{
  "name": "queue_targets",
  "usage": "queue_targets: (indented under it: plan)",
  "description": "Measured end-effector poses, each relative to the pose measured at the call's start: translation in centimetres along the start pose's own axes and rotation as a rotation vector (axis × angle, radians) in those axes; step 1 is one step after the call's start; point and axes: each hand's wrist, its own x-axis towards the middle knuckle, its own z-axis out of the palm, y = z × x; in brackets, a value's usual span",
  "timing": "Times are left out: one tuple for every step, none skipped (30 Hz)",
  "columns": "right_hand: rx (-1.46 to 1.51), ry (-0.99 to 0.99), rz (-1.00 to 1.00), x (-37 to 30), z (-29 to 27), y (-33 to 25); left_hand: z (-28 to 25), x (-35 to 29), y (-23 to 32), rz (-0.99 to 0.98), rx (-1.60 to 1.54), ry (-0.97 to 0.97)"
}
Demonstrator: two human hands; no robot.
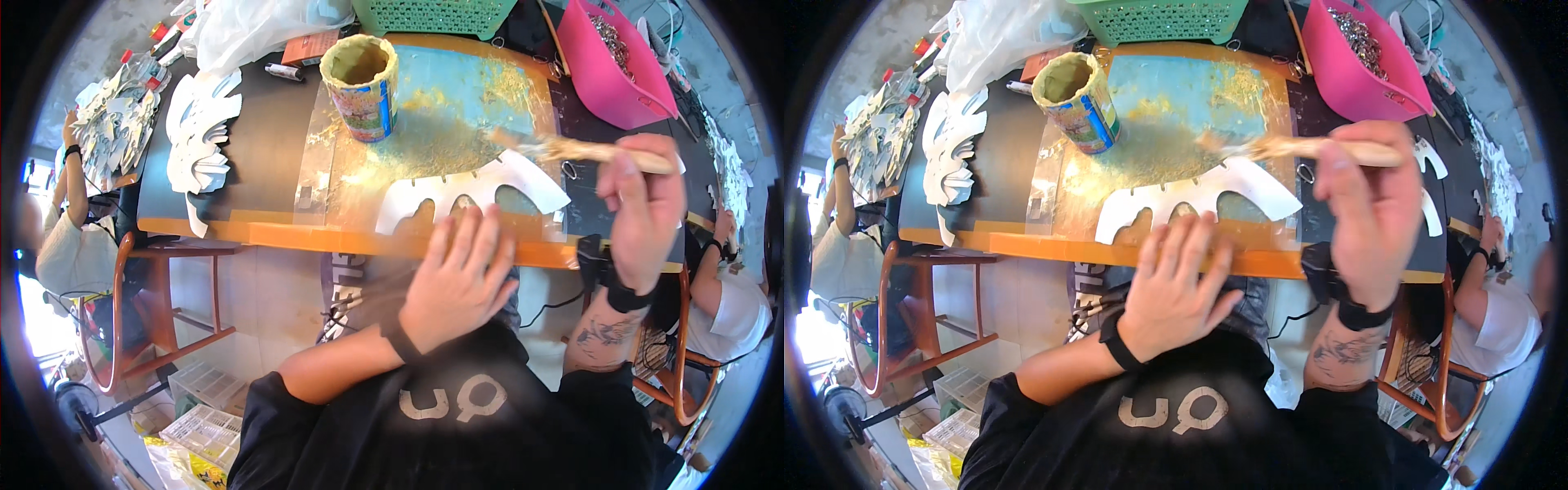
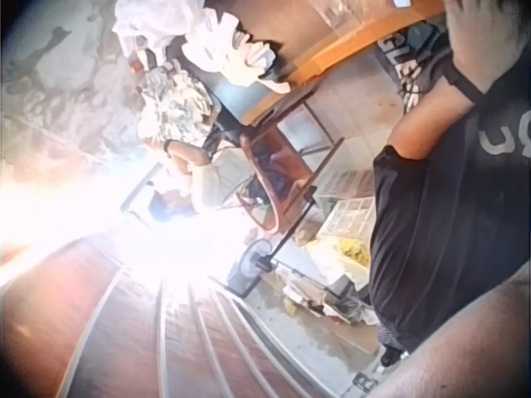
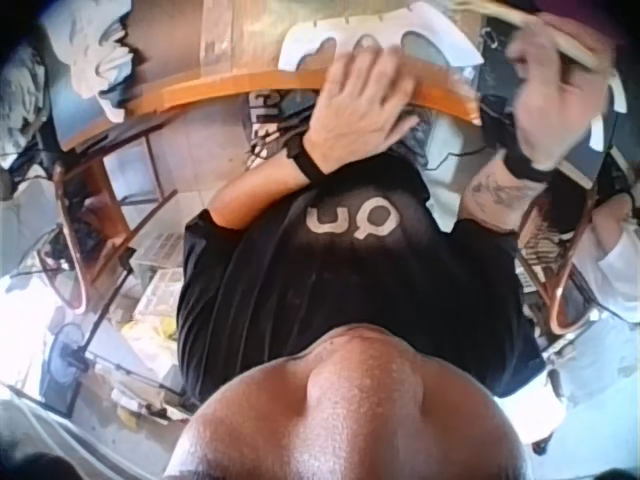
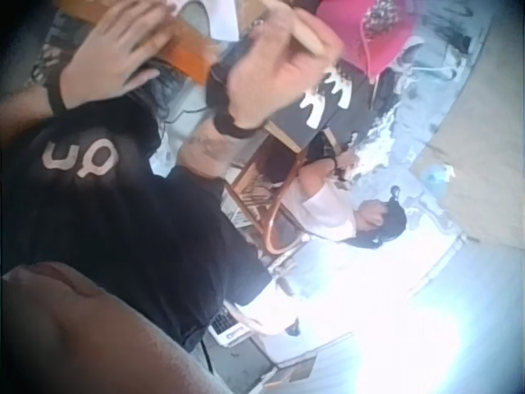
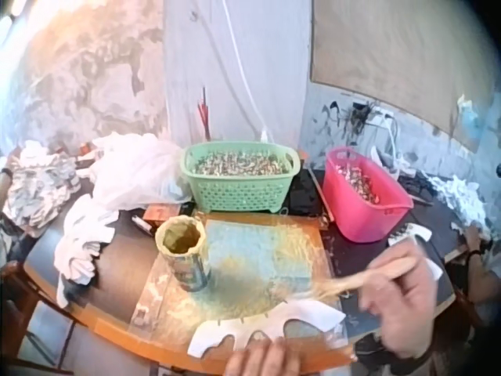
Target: The person applies a yellowish paste to white plastic cutouts using a brush, then places small metal rings into the cutouts' holes. They repeat this process for multiple pieces, handling each item individually and arranging the finished units on the table.
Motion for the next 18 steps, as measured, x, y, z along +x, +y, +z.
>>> queue_targets:
  plan:
    - [0.006, 0.023, 0.036, 0.1, 1.0, 0.3, 0.1, 0.7, 0.5, 0.034, -0.006, -0.016]
    - [0.003, 0.047, 0.076, 0.0, 2.0, 0.6, 0.3, 1.1, 0.8, 0.069, -0.02, -0.032]
    - [0.056, 0.05, 0.128, 0.1, 3.0, 0.6, 0.6, 1.3, 0.9, 0.069, -0.048, -0.056]
    - [0.111, 0.019, 0.152, 0.0, 3.6, 1.1, 0.9, 1.3, 1.0, 0.07, -0.036, -0.061]
    - [0.133, 0.011, 0.173, -0.1, 4.4, 1.3, 1.3, 1.3, 1.1, 0.072, -0.023, -0.065]
    - [0.155, 0.002, 0.195, -0.2, 5.0, 1.6, 1.7, 1.2, 1.0, 0.072, -0.01, -0.069]
    - [0.147, -0.043, 0.2, -0.2, 5.3, 2.2, 2.0, 1.2, 0.9, 0.084, 0.011, -0.056]
    - [0.073, -0.035, 0.204, -0.3, 5.2, 2.7, 2.0, 1.3, 0.9, 0.091, 0.014, -0.061]
    - [-0.001, -0.026, 0.207, -0.2, 5.0, 3.1, 1.9, 1.4, 0.9, 0.098, 0.017, -0.067]
    - [-0.076, -0.018, 0.21, -0.1, 4.6, 3.3, 1.9, 1.5, 0.9, 0.105, 0.02, -0.073]
    - [-0.164, 0.004, 0.172, 0.2, 4.0, 3.2, 2.0, 1.5, 0.8, 0.113, 0.036, -0.065]
    - [-0.199, 0.033, 0.195, 0.5, 3.3, 3.3, 2.3, 1.3, 0.8, 0.12, 0.052, -0.057]
    - [-0.248, 0.07, 0.19, 0.8, 2.8, 3.3, 2.4, 1.2, 0.8, 0.128, 0.068, -0.05]
    - [-0.301, 0.109, 0.187, 1.1, 2.3, 3.1, 2.5, 1.1, 0.8, 0.132, 0.098, -0.036]
    - [-0.338, 0.151, 0.166, 1.5, 1.9, 2.9, 2.5, 1.1, 0.8, 0.135, 0.128, -0.023]
    - [-0.318, 0.185, 0.14, 1.8, 1.6, 2.5, 2.6, 1.0, 0.8, 0.137, 0.158, -0.01]
    - [-0.298, 0.217, 0.115, 2.1, 1.3, 1.8, 2.6, 1.0, 0.8, 0.139, 0.175, -0.005]
    - [-0.277, 0.249, 0.091, 2.2, 1.0, 1.2, 2.7, 0.9, 0.7, 0.139, 0.192, -0.001]
